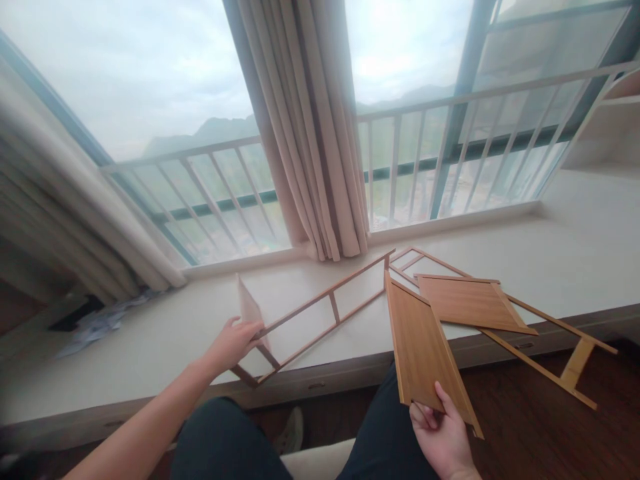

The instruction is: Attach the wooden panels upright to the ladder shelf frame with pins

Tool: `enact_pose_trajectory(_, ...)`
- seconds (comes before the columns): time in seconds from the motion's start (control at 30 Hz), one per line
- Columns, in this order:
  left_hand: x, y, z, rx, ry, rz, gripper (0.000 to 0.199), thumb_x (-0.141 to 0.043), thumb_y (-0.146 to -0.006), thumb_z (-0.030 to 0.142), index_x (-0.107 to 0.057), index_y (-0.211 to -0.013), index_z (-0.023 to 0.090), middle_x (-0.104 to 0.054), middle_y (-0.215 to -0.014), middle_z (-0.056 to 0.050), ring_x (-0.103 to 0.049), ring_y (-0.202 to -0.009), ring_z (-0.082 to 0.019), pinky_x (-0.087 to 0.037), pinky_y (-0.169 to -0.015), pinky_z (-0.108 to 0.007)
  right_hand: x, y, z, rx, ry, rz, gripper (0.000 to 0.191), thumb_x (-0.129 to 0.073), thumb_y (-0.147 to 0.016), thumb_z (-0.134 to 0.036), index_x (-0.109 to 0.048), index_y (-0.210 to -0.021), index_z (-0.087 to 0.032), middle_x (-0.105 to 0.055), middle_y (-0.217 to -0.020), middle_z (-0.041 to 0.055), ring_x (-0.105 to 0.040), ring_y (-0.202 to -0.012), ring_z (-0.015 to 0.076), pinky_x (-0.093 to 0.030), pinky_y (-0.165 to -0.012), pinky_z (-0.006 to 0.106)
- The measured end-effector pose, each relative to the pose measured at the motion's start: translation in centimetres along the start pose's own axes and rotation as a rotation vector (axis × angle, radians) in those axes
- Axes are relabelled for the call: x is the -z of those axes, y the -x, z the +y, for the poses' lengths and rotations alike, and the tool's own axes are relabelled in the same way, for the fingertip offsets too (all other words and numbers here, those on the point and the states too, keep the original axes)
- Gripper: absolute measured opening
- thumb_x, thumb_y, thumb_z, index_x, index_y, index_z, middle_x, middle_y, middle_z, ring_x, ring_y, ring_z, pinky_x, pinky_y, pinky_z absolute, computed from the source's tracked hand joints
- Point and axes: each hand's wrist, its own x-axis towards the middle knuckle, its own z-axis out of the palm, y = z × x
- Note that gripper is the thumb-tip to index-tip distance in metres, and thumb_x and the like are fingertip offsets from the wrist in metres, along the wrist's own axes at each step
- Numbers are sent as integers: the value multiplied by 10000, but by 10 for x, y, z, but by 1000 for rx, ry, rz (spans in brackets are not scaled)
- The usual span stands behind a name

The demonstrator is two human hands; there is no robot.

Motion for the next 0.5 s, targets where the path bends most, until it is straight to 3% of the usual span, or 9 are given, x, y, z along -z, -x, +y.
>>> enact_pose_trajectory(0.17,-4,-1,-27,37,50,49,116,-558,-947,252,-657,-1008,253,-765,-1075,-79,-684,-1136,-284,-296,-1187,-560,1,1,1,10,58,-36,406,-818,-772,-224,-416,-827,-241,-381,-559,-120,-382,-423,71,-341,-401,197)
enact_pose_trajectory(0.37,-9,-2,-58,92,88,63,179,-535,-909,257,-691,-997,263,-762,-1109,-77,-671,-1145,-294,-265,-1194,-591,-5,7,1,9,-3,38,380,-809,-777,-191,-434,-819,-232,-399,-555,-122,-378,-405,62,-321,-377,195)
enact_pose_trajectory(0.5,-12,4,-74,116,104,60,216,-525,-908,283,-714,-1013,279,-761,-1143,-74,-662,-1172,-292,-217,-1215,-613,-7,7,1,14,29,21,406,-815,-770,-190,-412,-788,-236,-399,-540,-122,-371,-403,65,-321,-377,202)
